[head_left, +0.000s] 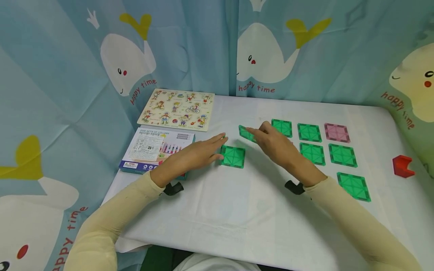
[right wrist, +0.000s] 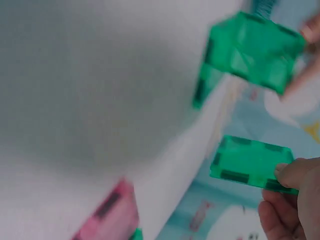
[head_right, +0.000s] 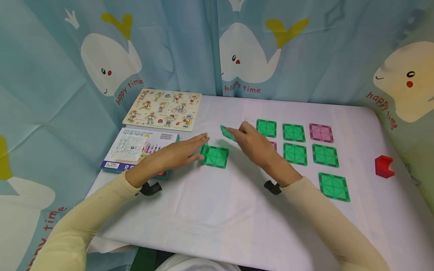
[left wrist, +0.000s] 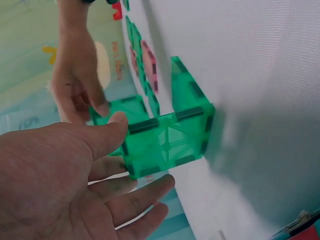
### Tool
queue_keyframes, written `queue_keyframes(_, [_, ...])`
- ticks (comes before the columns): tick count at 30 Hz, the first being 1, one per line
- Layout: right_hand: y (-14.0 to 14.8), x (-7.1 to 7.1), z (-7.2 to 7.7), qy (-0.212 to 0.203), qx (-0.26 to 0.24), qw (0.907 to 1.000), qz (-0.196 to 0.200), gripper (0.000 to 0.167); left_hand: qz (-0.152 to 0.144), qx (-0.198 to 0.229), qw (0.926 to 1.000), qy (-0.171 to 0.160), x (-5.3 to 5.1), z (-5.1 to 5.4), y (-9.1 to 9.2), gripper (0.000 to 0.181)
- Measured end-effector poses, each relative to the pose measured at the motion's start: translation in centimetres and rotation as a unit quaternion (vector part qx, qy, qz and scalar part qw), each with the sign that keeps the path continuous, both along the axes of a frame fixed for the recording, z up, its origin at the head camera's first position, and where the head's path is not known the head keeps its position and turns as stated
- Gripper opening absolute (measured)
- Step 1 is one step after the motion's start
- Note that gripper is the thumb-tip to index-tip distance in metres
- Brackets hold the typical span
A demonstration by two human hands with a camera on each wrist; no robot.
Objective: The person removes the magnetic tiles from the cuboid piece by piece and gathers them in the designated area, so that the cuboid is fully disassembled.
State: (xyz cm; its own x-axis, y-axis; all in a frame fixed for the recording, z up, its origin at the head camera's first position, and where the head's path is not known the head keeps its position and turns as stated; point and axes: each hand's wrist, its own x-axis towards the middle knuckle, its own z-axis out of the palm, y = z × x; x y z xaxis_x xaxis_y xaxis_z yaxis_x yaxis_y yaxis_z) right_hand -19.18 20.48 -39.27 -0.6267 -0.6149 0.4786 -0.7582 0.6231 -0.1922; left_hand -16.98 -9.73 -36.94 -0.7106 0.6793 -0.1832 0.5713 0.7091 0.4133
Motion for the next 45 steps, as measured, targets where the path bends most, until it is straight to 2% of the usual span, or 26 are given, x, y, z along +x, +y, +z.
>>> queue_keyframes(4, [3.0, 0.1, 1.1, 0.001, -0.077, 0.9968, -0.022, 0.047, -0.002, 0.0, 1.0, 0.003, 0.0, -0.1, 0.0, 0.07])
queue_keyframes(8, [6.4, 1.0, 2.4, -0.022, -0.111, 0.9913, -0.066, 0.038, -0.003, 0.0, 1.0, 0.004, 0.0, 0.0, 0.0, 0.07])
queue_keyframes(10, [8.2, 1.8, 3.0, -0.059, -0.105, 0.988, -0.096, 0.036, -0.004, 0.001, 1.0, 0.002, 0.0, 0.0, 0.0, 0.07])
queue_keyframes(13, [11.2, 3.0, 3.7, -0.119, -0.069, 0.9826, -0.125, 0.033, -0.006, 0.002, 1.0, 0.0, 0.0, 0.1, 0.0, 0.07])
queue_keyframes(17, [15.0, 4.8, 4.1, -0.196, -0.026, 0.9689, -0.148, 0.033, -0.007, 0.001, 1.0, 0.003, 0.0, 0.0, 0.1, 0.07])
queue_keyframes(22, [18.9, 6.7, 3.2, -0.27, -0.021, 0.9475, -0.17, 0.033, -0.008, -0.001, 1.0, 0.003, 0.0, -0.1, 0.1, 0.07])
queue_keyframes(25, [20.2, 7.8, 2.1, -0.296, -0.03, 0.9416, -0.158, 0.032, -0.005, 0.001, 1.0, 0.001, 0.1, -0.1, 0.1, 0.07])
queue_keyframes(29, [20.6, 8.7, 0.6, -0.31, -0.025, 0.9399, -0.14, 0.031, -0.003, 0.005, 1.0, -0.001, 0.2, 0.0, 0.0, 0.07])
queue_keyframes(33, [20.4, 8.6, -0.3, -0.317, -0.003, 0.9382, -0.138, 0.031, -0.008, 0.007, 0.9999, 0.003, 0.1, 0.2, 0.1, 0.07])
queue_keyframes(38, [19.9, 8.4, -1.4, -0.307, 0.02, 0.9388, -0.155, 0.029, -0.008, 0.004, 1.0, 0.0, 0.0, 0.2, 0.1, 0.07])
queue_keyframes(45, [18.9, 8.3, -2.7, -0.278, 0.026, 0.9463, -0.164, 0.028, -0.006, 0.003, 1.0, -0.005, -0.1, 0.2, 0.2, 0.07])
